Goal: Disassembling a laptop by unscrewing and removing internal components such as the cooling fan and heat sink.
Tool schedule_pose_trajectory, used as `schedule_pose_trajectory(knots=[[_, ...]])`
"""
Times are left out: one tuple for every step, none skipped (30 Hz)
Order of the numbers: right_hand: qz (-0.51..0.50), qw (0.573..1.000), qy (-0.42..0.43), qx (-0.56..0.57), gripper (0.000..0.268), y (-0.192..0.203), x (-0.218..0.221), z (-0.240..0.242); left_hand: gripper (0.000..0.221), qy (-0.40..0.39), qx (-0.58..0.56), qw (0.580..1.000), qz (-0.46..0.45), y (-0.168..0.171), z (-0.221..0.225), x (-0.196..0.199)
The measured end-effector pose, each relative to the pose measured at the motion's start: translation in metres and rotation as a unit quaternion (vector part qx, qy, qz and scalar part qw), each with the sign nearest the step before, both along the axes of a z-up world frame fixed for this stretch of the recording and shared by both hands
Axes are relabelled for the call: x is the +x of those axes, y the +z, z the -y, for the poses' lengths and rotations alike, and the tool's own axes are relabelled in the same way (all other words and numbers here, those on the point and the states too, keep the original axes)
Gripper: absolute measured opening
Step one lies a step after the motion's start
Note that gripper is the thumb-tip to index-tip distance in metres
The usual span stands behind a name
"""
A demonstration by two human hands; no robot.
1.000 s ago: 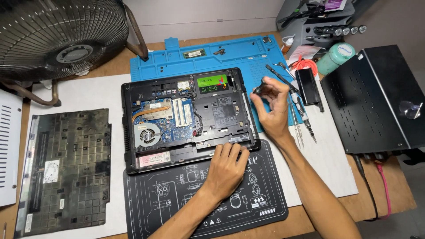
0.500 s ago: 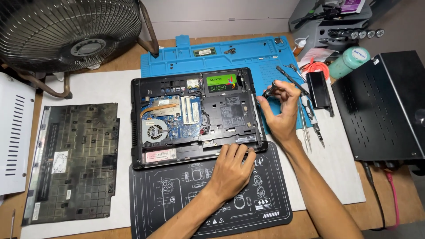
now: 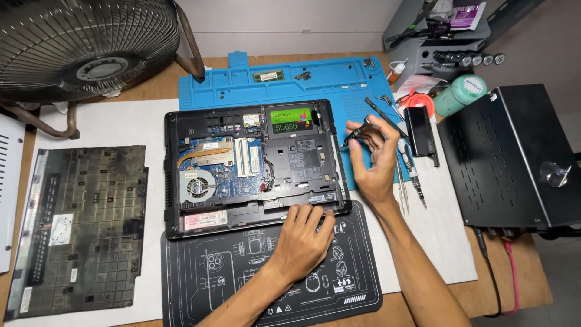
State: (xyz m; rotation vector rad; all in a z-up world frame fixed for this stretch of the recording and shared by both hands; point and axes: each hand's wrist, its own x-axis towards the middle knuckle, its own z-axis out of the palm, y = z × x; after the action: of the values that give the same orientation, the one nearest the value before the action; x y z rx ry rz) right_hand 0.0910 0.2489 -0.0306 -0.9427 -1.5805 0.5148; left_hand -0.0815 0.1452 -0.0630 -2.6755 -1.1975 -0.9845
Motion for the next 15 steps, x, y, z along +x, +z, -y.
schedule_pose_trajectory(knots=[[0.004,1.000,0.001,0.004,0.046,-0.003,0.002,0.001,0.014,-0.004,-0.003,1.000,-0.002,-0.001,0.001,0.000],[0.005,1.000,0.000,0.004,0.046,-0.010,0.006,0.000,0.014,-0.004,-0.003,1.000,0.000,0.000,0.001,0.000],[0.026,0.999,-0.023,0.009,0.049,-0.017,0.010,-0.002,0.015,-0.003,-0.003,1.000,0.000,0.001,0.001,0.000],[0.046,0.998,-0.047,0.014,0.052,-0.024,0.014,-0.003,0.015,-0.002,-0.003,1.000,0.000,0.002,0.000,0.000],[0.046,0.998,-0.047,0.014,0.052,-0.015,0.009,-0.001,0.015,-0.003,-0.003,1.000,0.000,0.002,0.000,0.001],[0.030,0.999,-0.024,0.001,0.045,-0.005,0.005,0.002,0.014,-0.004,-0.004,1.000,0.002,0.002,0.000,0.001],[0.012,1.000,0.000,-0.012,0.039,0.004,-0.001,0.005,0.014,-0.004,-0.005,1.000,0.002,0.002,0.001,0.000],[0.009,1.000,0.001,-0.012,0.039,-0.002,0.002,0.003,0.014,-0.003,-0.005,1.000,0.000,0.001,0.001,0.000],[0.032,0.999,-0.012,0.002,0.046,-0.007,0.004,0.002,0.014,-0.003,-0.004,1.000,-0.001,0.000,0.001,0.000],[0.055,0.998,-0.024,0.016,0.053,-0.012,0.007,0.000,0.015,-0.003,-0.003,1.000,-0.003,0.000,0.001,0.000],[0.053,0.998,-0.026,0.017,0.053,-0.012,0.007,0.000,0.015,-0.005,-0.001,1.000,-0.005,0.000,0.000,0.000],[0.044,0.999,-0.017,0.020,0.050,-0.012,0.006,-0.001,0.016,-0.005,0.001,1.000,-0.002,0.000,0.000,0.000],[0.036,0.999,-0.006,0.021,0.046,-0.013,0.006,-0.001,0.017,-0.004,0.002,1.000,0.002,-0.001,0.000,0.000],[0.034,0.999,-0.007,0.021,0.046,-0.009,0.003,0.001,0.017,-0.004,0.002,1.000,0.000,0.000,0.000,0.000],[0.028,0.999,0.003,0.017,0.044,-0.004,0.001,0.002,0.016,-0.005,0.000,1.000,0.000,0.001,0.000,0.000]])
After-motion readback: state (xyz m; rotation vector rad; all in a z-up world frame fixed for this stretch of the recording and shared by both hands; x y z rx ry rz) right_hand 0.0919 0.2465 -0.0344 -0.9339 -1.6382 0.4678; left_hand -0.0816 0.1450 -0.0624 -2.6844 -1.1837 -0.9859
